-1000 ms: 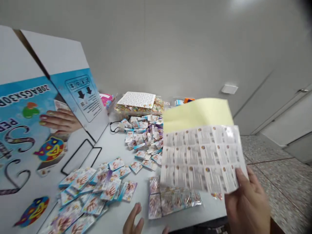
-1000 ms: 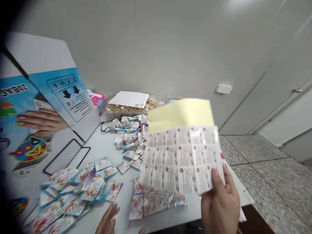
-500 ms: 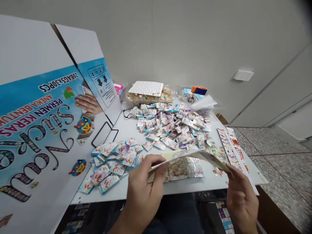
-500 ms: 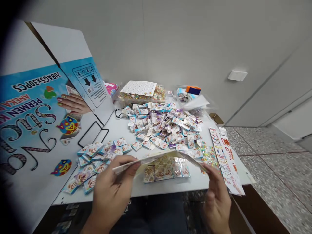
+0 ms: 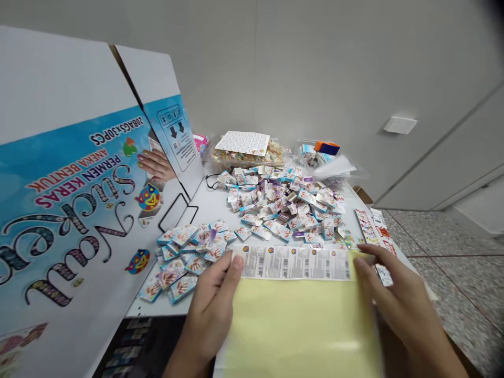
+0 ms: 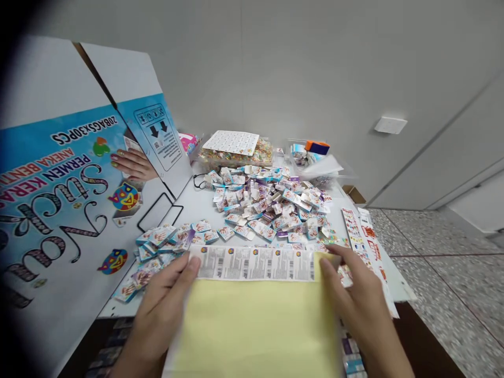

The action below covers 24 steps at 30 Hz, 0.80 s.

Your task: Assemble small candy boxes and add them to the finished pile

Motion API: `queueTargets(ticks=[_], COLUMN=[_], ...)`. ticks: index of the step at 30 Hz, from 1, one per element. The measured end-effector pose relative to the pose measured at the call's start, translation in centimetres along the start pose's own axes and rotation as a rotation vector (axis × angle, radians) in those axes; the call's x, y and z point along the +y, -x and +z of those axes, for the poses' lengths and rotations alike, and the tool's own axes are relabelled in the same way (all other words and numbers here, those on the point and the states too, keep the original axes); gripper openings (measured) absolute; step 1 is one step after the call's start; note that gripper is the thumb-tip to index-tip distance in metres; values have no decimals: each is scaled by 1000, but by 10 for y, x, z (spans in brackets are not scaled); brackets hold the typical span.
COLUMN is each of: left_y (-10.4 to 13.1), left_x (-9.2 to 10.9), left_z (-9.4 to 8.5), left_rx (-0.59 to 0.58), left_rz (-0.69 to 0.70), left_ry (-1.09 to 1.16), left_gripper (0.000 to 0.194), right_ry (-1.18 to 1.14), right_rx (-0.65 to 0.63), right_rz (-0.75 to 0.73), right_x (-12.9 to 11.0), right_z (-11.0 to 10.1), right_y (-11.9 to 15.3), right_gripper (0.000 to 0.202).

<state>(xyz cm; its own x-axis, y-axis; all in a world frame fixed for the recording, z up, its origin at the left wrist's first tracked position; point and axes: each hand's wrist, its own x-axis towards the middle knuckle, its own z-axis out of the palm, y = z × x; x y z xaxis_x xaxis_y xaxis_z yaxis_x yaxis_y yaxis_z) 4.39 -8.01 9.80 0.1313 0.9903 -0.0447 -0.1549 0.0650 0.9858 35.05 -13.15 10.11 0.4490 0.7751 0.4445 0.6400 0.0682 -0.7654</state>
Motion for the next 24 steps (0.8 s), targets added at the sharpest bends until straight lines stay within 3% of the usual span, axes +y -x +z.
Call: queueTargets(ticks=[3, 5, 9, 13, 16, 20, 24], left_y=[-3, -4, -3, 2, 6, 6, 5], left_x=[-27, -43, -60, -60, -59, -62, -67], left_z=[2, 1, 4, 11, 12, 5, -2], left_rx=[-47, -97, -183, -244, -140, -67, -54], left_rz=[-31, -29, -36, 46, 153, 195, 138], left_ry=[-32, -65, -155, -206, -309, -380, -373], left_gripper=[40, 41, 44, 42, 47, 49, 49], right_ry=[216, 255, 204, -68, -212, -293, -310], right_rx=[-246, -299, -393, -487, -557, -587, -526], right_rz=[-224, -333, -506, -546, -548, -535, -593], right_x=[18, 21, -3, -36, -49, -54, -48], right_z=[19, 34, 67, 96, 107, 117, 129], right_y=[1, 13, 37, 43, 39, 38, 46], right_gripper=[37, 35, 37, 39, 40, 39, 44])
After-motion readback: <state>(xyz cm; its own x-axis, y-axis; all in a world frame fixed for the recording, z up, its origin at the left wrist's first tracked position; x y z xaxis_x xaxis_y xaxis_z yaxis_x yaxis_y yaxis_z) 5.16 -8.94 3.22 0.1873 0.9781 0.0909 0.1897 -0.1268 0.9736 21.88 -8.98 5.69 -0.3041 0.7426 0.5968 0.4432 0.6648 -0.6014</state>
